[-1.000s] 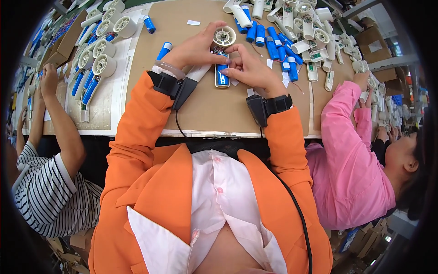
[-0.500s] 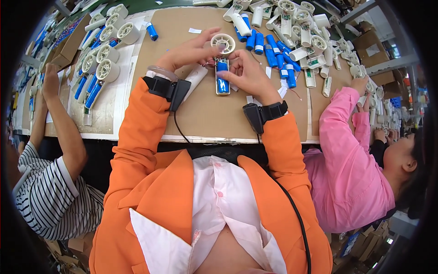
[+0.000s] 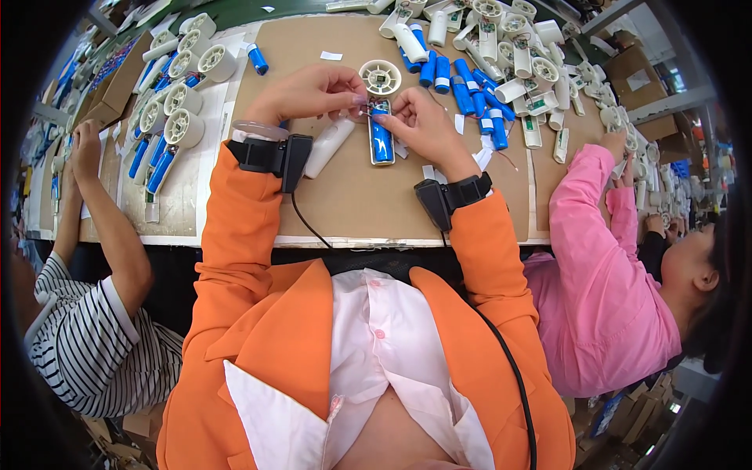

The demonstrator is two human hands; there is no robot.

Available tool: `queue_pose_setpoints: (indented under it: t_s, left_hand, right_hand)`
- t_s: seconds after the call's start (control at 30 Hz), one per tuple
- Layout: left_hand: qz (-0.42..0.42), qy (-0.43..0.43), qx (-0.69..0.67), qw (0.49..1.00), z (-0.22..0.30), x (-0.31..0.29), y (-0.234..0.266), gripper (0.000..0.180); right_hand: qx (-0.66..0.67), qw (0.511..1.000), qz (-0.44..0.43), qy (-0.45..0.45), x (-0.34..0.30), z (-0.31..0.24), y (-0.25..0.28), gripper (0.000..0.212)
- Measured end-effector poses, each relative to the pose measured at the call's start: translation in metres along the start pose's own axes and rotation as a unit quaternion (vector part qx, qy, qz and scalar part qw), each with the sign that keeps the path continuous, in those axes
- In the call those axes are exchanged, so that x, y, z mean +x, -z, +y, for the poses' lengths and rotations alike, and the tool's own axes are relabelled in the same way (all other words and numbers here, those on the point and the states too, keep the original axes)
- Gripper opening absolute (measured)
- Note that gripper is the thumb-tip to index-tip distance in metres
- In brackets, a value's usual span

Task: The person picks up a battery and a fan housing, inserts the battery into the housing, and connects the wires by hand. They then set the assembly aside and repeat the process with another battery and fan housing.

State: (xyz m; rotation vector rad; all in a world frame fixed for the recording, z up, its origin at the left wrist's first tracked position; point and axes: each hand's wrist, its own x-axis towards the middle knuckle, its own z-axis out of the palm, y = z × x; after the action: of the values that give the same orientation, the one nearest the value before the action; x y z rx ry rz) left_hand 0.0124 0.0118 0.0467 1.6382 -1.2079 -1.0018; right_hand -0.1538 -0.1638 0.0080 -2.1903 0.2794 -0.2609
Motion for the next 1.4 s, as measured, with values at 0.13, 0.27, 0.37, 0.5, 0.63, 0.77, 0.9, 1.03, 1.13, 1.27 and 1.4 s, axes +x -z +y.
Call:
queue_pose_setpoints:
  t_s: [0.13, 0.27, 0.37, 0.5, 0.63, 0.77, 0.9, 1.03, 1.13, 1.27, 1.4]
  left_hand:
    - [-0.018, -0.024, -0.034, 0.999, -0.001, 0.001, -0.004, 0.016]
    - [-0.022, -0.027, -0.015, 0.999, 0.000, 0.007, -0.011, 0.017]
    - [-0.016, -0.016, -0.010, 1.000, 0.002, 0.006, -0.011, 0.017]
    - [-0.005, -0.023, -0.019, 1.000, 0.000, 0.008, -0.015, 0.017]
    - [0.002, -0.030, -0.015, 0.999, -0.002, 0.009, -0.014, 0.017]
    - [0.032, -0.078, 0.010, 0.996, -0.010, 0.011, -0.017, 0.015]
    - [0.069, -0.085, 0.135, 0.985, 0.004, 0.009, -0.020, 0.014]
    - [0.120, -0.128, 0.263, 0.949, 0.006, 0.012, -0.023, 0.014]
    - [0.144, -0.159, 0.297, 0.931, 0.005, 0.013, -0.025, 0.014]
    - [0.158, -0.171, 0.302, 0.924, 0.003, 0.012, -0.025, 0.011]
    - [0.162, -0.173, 0.314, 0.919, 0.005, 0.013, -0.027, 0.011]
  right_hand:
    - [0.020, 1.000, -0.017, 0.013, 0.000, -0.009, 0.003, 0.022]
    - [0.128, 0.991, -0.014, 0.037, 0.001, -0.001, 0.002, 0.017]
    - [0.102, 0.994, -0.047, 0.017, 0.001, -0.001, 0.003, 0.021]
    - [0.115, 0.992, -0.057, -0.020, -0.001, -0.002, 0.004, 0.021]
    - [0.134, 0.990, -0.040, -0.026, 0.000, 0.001, 0.001, 0.025]
    - [0.157, 0.982, -0.087, -0.056, 0.002, 0.001, 0.005, 0.020]
    - [0.248, 0.965, -0.061, -0.068, 0.007, 0.004, 0.004, 0.024]
    - [0.252, 0.960, -0.087, -0.087, 0.006, 0.002, 0.008, 0.023]
    - [0.219, 0.972, -0.069, -0.054, 0.008, 0.007, 0.008, 0.019]
    - [0.098, 0.995, 0.020, 0.025, 0.002, -0.006, 0.012, 0.011]
    - [-0.092, 0.966, 0.115, 0.214, -0.007, -0.025, 0.017, 0.010]
